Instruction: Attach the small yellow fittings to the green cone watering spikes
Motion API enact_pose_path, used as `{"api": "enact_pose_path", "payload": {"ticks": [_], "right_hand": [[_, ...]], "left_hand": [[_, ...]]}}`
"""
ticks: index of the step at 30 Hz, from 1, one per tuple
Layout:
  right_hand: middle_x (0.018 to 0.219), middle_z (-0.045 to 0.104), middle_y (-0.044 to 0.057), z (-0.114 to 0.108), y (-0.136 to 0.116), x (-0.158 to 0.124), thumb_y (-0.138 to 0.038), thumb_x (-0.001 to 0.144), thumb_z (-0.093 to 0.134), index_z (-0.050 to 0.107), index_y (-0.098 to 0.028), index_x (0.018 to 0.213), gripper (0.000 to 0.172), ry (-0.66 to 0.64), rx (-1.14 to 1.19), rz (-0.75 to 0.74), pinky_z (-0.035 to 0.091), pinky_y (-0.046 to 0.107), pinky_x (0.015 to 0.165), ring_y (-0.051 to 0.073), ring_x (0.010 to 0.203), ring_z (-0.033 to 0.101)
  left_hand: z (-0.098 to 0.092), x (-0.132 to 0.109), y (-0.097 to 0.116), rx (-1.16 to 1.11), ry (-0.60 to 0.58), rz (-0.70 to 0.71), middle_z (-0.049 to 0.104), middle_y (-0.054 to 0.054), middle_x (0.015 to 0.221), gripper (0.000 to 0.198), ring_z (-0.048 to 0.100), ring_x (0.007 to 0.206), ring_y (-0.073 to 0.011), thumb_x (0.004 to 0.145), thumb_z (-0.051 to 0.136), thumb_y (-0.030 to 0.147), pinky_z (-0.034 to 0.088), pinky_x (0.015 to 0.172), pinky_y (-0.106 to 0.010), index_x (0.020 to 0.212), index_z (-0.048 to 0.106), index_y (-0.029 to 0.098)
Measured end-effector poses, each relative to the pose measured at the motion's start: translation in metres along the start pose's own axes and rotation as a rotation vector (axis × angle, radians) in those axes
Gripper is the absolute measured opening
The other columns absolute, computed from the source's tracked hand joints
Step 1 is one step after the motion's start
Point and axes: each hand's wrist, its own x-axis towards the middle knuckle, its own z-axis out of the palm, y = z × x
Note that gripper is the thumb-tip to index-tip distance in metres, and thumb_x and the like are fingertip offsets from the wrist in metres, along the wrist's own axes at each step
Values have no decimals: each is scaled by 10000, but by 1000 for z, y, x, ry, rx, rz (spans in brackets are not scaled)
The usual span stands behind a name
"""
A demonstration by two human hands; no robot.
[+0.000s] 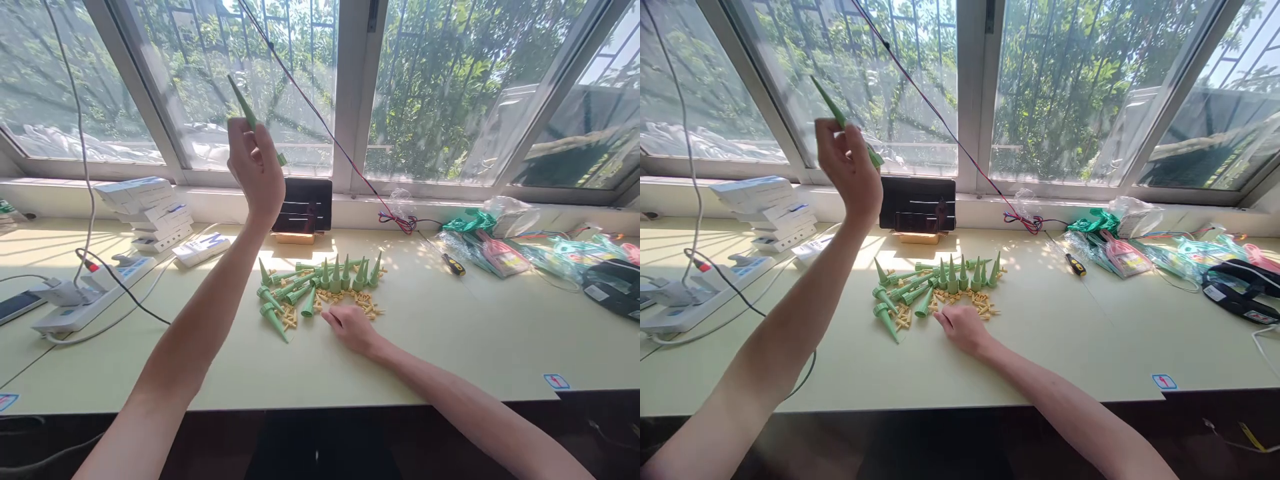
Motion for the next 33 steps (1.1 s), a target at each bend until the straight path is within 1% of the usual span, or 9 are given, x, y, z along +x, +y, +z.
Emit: {"api": "enact_pose_path", "payload": {"ticks": [3, 5, 8, 10, 14, 17, 22, 28, 33], "right_hand": [[557, 471, -18, 1, 0, -1, -326, 1019, 426, 486, -178, 618, 432, -9, -22, -5, 195, 261, 540, 106, 506, 337], [559, 467, -20, 1, 0, -1, -324, 1018, 430, 486, -178, 622, 425, -11, -35, -10, 191, 263, 540, 106, 506, 327], [562, 454, -26, 1, -1, 0, -313, 1013, 444, 480, -179, 622, 414, -7, -43, -24, 185, 265, 540, 104, 509, 311], [563, 446, -28, 2, -2, 0, -310, 1010, 452, 473, -179, 619, 412, -6, -36, -34, 184, 264, 540, 105, 516, 308], [550, 433, -29, 3, -2, 1, -314, 1010, 446, 464, -183, 606, 425, -5, -1, -30, 193, 263, 536, 106, 510, 300], [543, 439, -27, 4, -1, -1, -321, 1011, 429, 459, -187, 600, 434, 11, 41, -20, 210, 261, 532, 107, 503, 305], [544, 437, -24, 0, 1, -3, -342, 1001, 406, 428, -192, 594, 435, 103, 163, 24, 252, 256, 531, 106, 510, 324], [558, 417, -37, -9, 2, -3, -373, 982, 429, 505, -192, 694, 349, 249, 273, 124, 304, 241, 531, 108, 510, 357], [583, 465, -30, -15, 6, -2, -369, 967, 451, 551, -187, 777, 281, 303, 318, 179, 322, 237, 507, 109, 498, 391]], "left_hand": [[18, -19, 11, -5, -161, -5, 503, 37, 664, 265, 459, 524, -71, 990, 485, 443, 309, 489, -232, 848, 442, 223], [14, -42, 16, 21, -336, -18, 497, 36, 650, 258, 472, 501, -72, 979, 476, 448, 326, 489, -225, 863, 474, 218], [-14, -87, 16, 49, -631, -53, 477, 44, 619, 226, 471, 469, -70, 962, 481, 402, 326, 472, -213, 853, 508, 206], [-39, -117, 15, 70, -762, -145, 481, 49, 608, 194, 460, 464, -75, 955, 489, 379, 327, 463, -208, 880, 522, 203], [-79, -165, 14, 90, -860, -335, 459, 55, 608, 183, 408, 437, -70, 949, 490, 368, 303, 439, -209, 875, 512, 203], [-90, -190, 18, 62, -914, -451, 440, 60, 591, 173, 398, 427, -80, 938, 506, 364, 307, 440, -223, 862, 483, 210], [-87, -213, 20, -58, -951, -568, 476, 43, 598, 191, 530, 495, -124, 936, 504, 375, 412, 462, -240, 840, 452, 218], [-93, -221, 13, -89, -818, -571, 530, 35, 618, 215, 566, 503, -109, 935, 514, 407, 400, 407, -193, 860, 474, 209], [-99, -225, 13, -40, -733, -539, 543, 30, 651, 185, 560, 535, -102, 939, 514, 380, 475, 486, -212, 882, 500, 205]]}}
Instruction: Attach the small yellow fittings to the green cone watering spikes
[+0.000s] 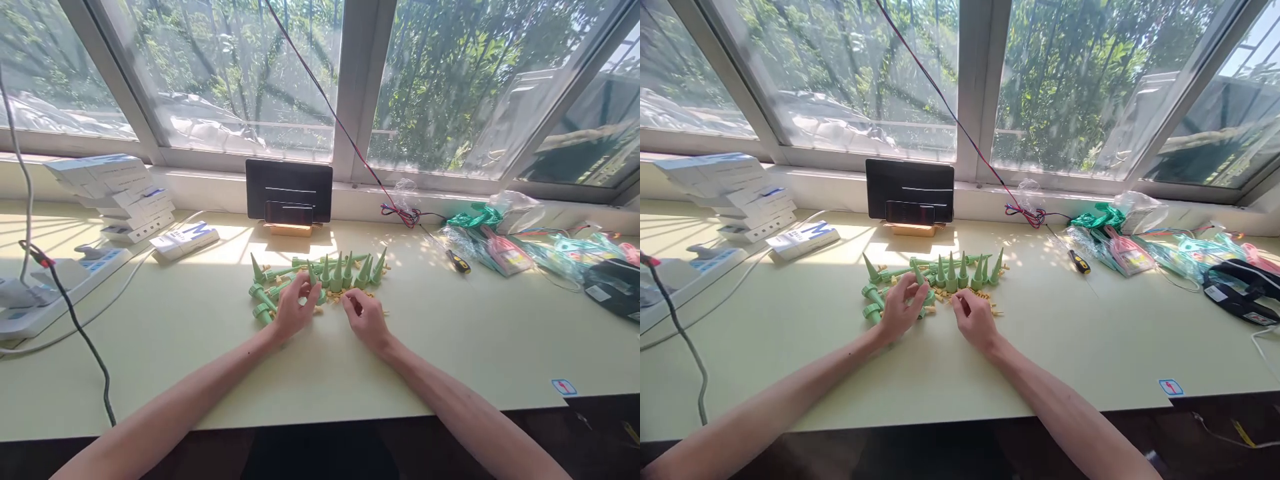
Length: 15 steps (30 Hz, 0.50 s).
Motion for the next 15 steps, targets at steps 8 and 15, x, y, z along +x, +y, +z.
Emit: {"api": "enact_pose_path", "payload": {"ticks": [8, 15], "right_hand": [[615, 523, -15, -11, 2, 6, -320, 942, 494, 592, -180, 847, 196, 106, -40, 22, 381, 239, 519, 118, 522, 435], [824, 639, 49, -18, 10, 13, -204, 897, 546, 666, -185, 928, 125, 61, -118, -94, 482, 286, 662, 168, 692, 571]], "left_hand": [[3, -2, 2, 103, 54, 146, 633, -11, 757, 91, 615, 630, -123, 935, 527, 274, 560, 588, -240, 939, 572, 196], [6, -2, 4, 135, 93, 287, 637, -19, 832, 124, 634, 694, -117, 941, 533, 227, 573, 582, -216, 1051, 572, 185]]}}
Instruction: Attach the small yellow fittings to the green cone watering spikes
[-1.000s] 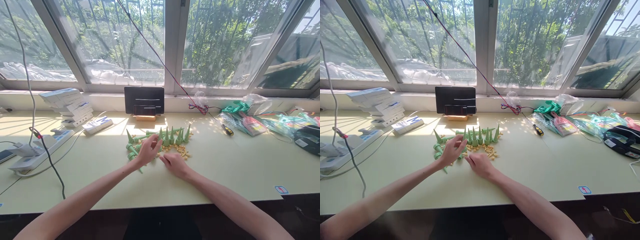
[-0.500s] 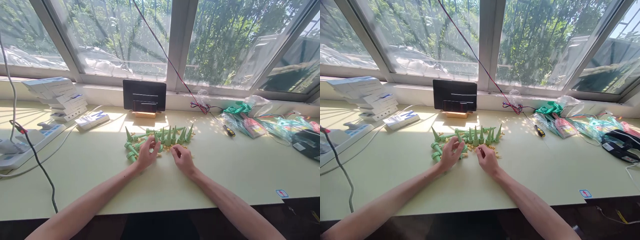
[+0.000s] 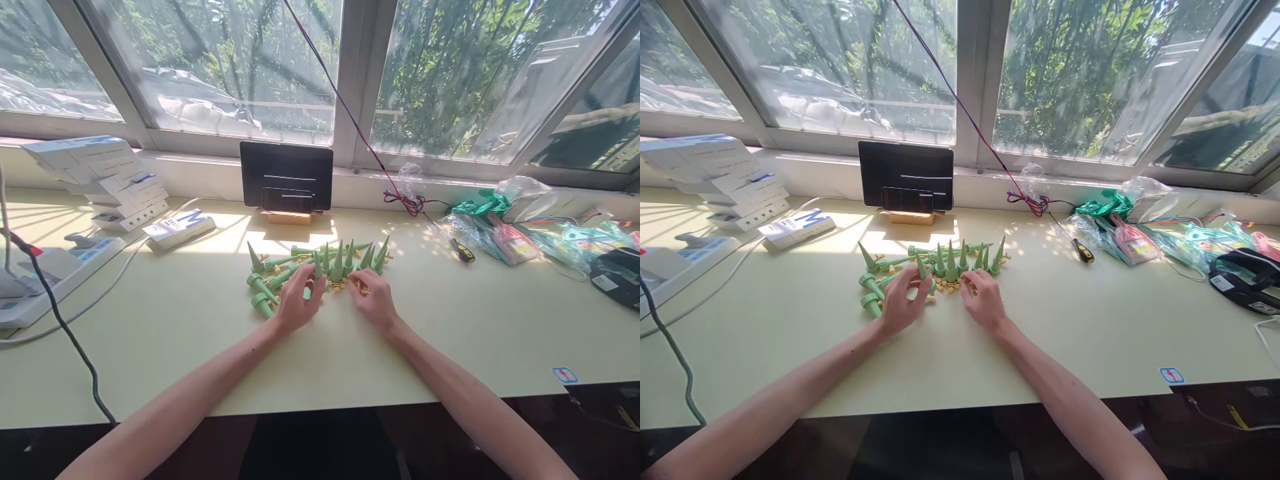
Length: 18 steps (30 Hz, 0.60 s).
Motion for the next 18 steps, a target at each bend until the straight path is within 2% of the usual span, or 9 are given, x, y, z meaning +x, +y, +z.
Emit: {"api": "enact_pose_path", "payload": {"ticks": [8, 12, 16, 18], "right_hand": [[876, 665, 65, 2, 6, 1, -152, 877, 567, 676, -188, 982, 156, -24, -20, -17, 528, 341, 751, 209, 804, 622], [864, 665, 58, -4, 8, 4, -151, 886, 567, 673, -182, 989, 151, 1, -37, -22, 525, 347, 759, 210, 806, 622], [866, 662, 65, -6, 5, 3, -169, 900, 567, 671, -190, 999, 145, 12, -51, -43, 522, 357, 757, 221, 825, 619], [896, 668, 80, -2, -1, 0, -170, 907, 562, 672, -192, 1017, 157, -30, -63, -88, 518, 374, 788, 234, 872, 609]], "left_hand": [[-1, -1, -3, -6, 42, -85, 656, -54, 913, 169, 672, 796, -145, 957, 516, 242, 621, 674, -269, 1105, 556, 171], [-1, -2, -1, -38, 37, -140, 654, -57, 935, 167, 668, 803, -148, 968, 501, 273, 620, 661, -269, 1095, 552, 177], [1, -3, 5, -161, 37, -217, 621, -43, 942, 156, 635, 649, -100, 980, 481, 298, 592, 572, -235, 1074, 526, 183], [2, -4, 7, -213, 34, -259, 609, -38, 950, 160, 620, 603, -84, 984, 474, 319, 580, 549, -226, 1071, 509, 188]]}}
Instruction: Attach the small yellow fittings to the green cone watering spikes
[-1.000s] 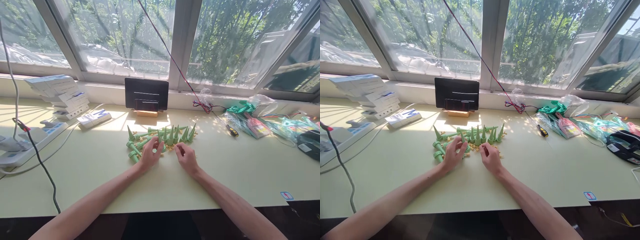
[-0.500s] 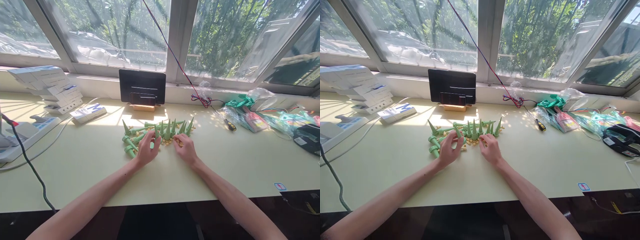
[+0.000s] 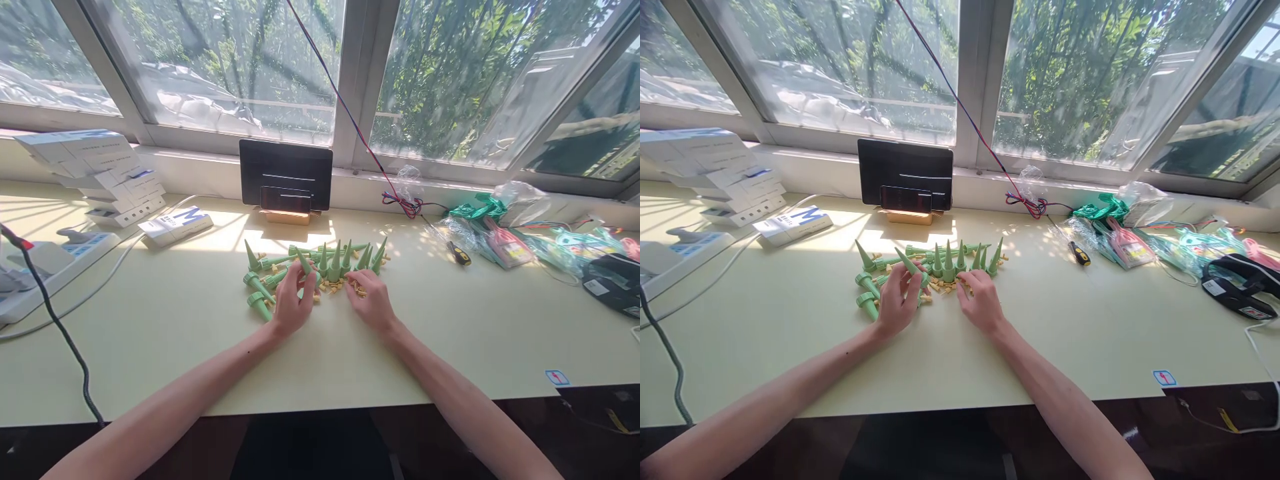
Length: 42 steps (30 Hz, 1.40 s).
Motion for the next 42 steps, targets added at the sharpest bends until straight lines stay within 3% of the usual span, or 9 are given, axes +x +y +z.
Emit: {"api": "enact_pose_path", "payload": {"ticks": [5, 11, 16, 22, 26, 30, 34, 42], "right_hand": [[1118, 672, 93, 13, -21, -6, -154, 923, 546, 640, -209, 1161, 262, -226, -57, -174, 480, 429, 891, 257, 1001, 539], [1278, 622, 78, 16, -28, -10, -181, 943, 552, 626, -217, 1130, 204, -356, -115, -186, 439, 461, 937, 262, 1043, 481], [1207, 660, 61, 18, -23, -10, -183, 986, 487, 642, -209, 988, 157, -331, -89, -157, 432, 436, 931, 245, 1010, 484], [1049, 699, 69, 21, -19, -10, -141, 987, 484, 651, -204, 1004, 179, -281, -76, -115, 445, 401, 891, 231, 961, 507], [978, 689, 69, 23, -19, -9, -125, 970, 510, 656, -208, 927, 174, -267, -82, -109, 457, 385, 860, 228, 934, 515], [979, 674, 78, 26, -18, -9, -131, 959, 520, 665, -216, 912, 175, -264, -86, -139, 464, 406, 849, 240, 940, 508], [1056, 652, 99, 28, -17, -10, -138, 957, 510, 678, -224, 1009, 195, -273, -89, -173, 466, 430, 853, 249, 970, 493], [1080, 607, 112, 33, -15, -13, -60, 914, 465, 659, -192, 1050, 272, -273, -80, -180, 462, 437, 859, 255, 987, 474]], "left_hand": [[1, -3, 1, -5, -5, -59, 609, -31, 911, 162, 658, 703, -122, 972, 494, 337, 587, 580, -235, 1047, 501, 194], [-1, -3, 2, 60, 10, -45, 634, -33, 873, 191, 670, 725, -138, 960, 508, 350, 597, 607, -253, 1064, 521, 190], [0, -4, 2, 29, -15, -60, 590, 6, 834, 263, 642, 621, -98, 944, 541, 348, 568, 553, -216, 1160, 486, 209], [0, -6, 1, -15, -28, -72, 525, 43, 810, 367, 563, 504, -48, 947, 550, 322, 456, 442, -148, 1285, 421, 262], [-1, -5, -1, 49, -42, 56, 559, 18, 794, 267, 518, 507, -49, 962, 529, 304, 464, 465, -169, 1216, 560, 227], [0, -6, -3, 161, -77, 208, 591, -31, 844, 217, 573, 639, -95, 981, 482, 236, 501, 550, -205, 1086, 670, 206], [3, -9, -3, 202, -74, 267, 592, -45, 900, 220, 591, 710, -115, 977, 483, 224, 521, 604, -223, 1101, 665, 211], [12, -13, -1, 241, -53, 365, 571, -41, 906, 240, 568, 662, -105, 955, 501, 170, 515, 627, -233, 1151, 628, 222]]}}
